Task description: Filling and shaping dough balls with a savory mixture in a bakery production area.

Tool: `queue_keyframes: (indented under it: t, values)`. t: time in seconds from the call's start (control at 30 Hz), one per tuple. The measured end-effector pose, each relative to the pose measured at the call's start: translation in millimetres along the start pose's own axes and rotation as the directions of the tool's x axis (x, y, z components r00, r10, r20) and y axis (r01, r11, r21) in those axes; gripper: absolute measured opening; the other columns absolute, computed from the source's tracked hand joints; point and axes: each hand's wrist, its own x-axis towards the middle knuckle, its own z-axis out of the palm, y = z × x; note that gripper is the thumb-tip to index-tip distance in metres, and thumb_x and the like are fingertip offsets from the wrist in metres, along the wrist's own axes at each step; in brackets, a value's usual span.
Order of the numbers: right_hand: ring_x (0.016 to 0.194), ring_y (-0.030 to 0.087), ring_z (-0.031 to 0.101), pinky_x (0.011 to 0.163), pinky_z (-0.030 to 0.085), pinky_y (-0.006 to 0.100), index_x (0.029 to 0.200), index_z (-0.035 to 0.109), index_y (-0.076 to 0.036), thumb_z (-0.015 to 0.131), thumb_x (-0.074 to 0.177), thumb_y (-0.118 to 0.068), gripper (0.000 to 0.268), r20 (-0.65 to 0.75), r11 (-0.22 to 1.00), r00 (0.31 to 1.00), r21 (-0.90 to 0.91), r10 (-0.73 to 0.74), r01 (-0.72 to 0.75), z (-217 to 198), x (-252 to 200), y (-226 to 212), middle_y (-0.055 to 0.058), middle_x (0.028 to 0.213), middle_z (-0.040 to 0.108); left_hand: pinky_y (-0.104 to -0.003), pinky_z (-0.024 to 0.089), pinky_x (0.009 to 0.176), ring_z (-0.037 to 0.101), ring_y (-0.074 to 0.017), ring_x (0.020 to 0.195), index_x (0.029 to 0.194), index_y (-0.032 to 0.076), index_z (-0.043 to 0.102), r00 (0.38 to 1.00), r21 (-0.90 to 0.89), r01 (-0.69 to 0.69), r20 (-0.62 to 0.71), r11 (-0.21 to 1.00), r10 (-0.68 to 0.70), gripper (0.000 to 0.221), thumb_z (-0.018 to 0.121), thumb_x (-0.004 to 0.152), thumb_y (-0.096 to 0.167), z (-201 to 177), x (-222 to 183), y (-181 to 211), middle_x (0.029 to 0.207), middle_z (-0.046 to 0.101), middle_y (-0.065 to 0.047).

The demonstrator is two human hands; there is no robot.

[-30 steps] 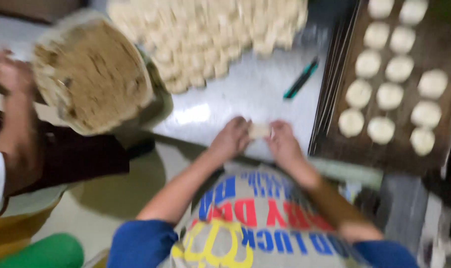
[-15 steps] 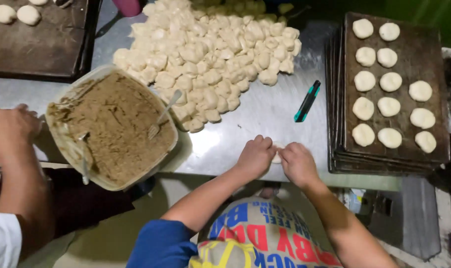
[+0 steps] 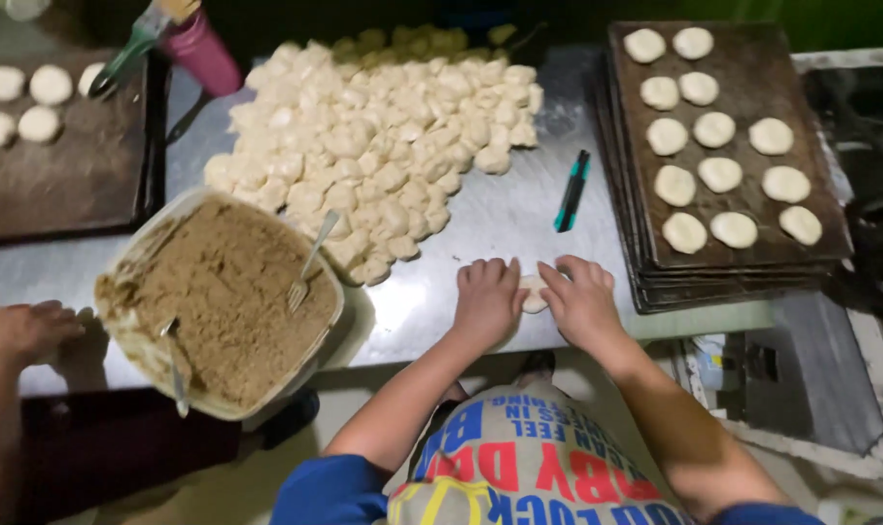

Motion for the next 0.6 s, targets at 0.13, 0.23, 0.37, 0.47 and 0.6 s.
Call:
queue_keyframes:
  t: [0.13,0.23,0.37,0.47,0.6]
  values:
    - [0.126,0.036,0.051,0.094,0.038,0.049,0.115,0.076,-0.023,0.073,0.087,-0.043,0.034,-0.104,0.996,0.994,0.071,-0.045,0.052,42,20,11,0.009,0.134,0.058,-0.065,0.027,0.109,0.038,-0.0453,0.131,0.100,0.007,0.071,0.999,-0.070,-0.022,0.030,0.997,0.024,0.020,0.062,0.090,0.022,45,9,-13,0.126,0.056,-0.013]
    - [0.124,0.040,0.057,0.097,0.042,0.051,0.088,0.070,-0.015,0.085,0.077,-0.041,0.032,-0.250,0.937,0.959,0.287,-0.129,0.201,16,17,7,0.016,0.126,0.065,-0.053,0.043,0.095,0.060,-0.0422,0.096,0.091,0.002,0.069,0.992,-0.143,-0.123,0.012,0.982,0.126,0.012,0.065,0.084,0.012,39,10,-3,0.090,0.062,-0.017]
    - [0.100,0.029,0.076,0.086,0.057,0.043,0.126,0.057,-0.015,0.074,0.093,-0.021,0.038,0.225,0.589,0.974,0.786,0.012,-0.189,-55,16,12,0.012,0.104,0.080,-0.048,0.057,0.079,0.071,-0.0413,0.089,0.124,0.010,0.057,0.980,-0.593,0.190,0.070,0.783,-0.185,0.029,0.065,0.099,0.021,-15,21,40,0.091,0.069,-0.018]
    - [0.111,0.035,0.070,0.096,0.054,0.046,0.113,0.062,-0.007,0.075,0.086,-0.009,0.030,-0.014,0.591,0.992,0.804,0.124,-0.062,-91,40,64,0.017,0.114,0.076,-0.047,0.058,0.085,0.072,-0.0363,0.093,0.138,0.006,0.048,0.973,-0.643,0.011,-0.171,0.766,-0.157,0.051,0.072,0.095,0.017,-20,49,60,0.111,0.061,-0.018]
    - [0.104,0.041,0.069,0.091,0.055,0.048,0.122,0.070,-0.002,0.078,0.089,-0.010,0.035,-0.725,0.898,0.651,0.414,0.226,0.149,-161,93,189,0.023,0.108,0.071,-0.049,0.057,0.098,0.068,-0.0362,0.112,0.142,-0.002,0.049,0.935,-0.580,-0.122,-0.340,0.805,-0.103,0.052,0.068,0.095,0.010,-33,82,87,0.128,0.055,-0.018]
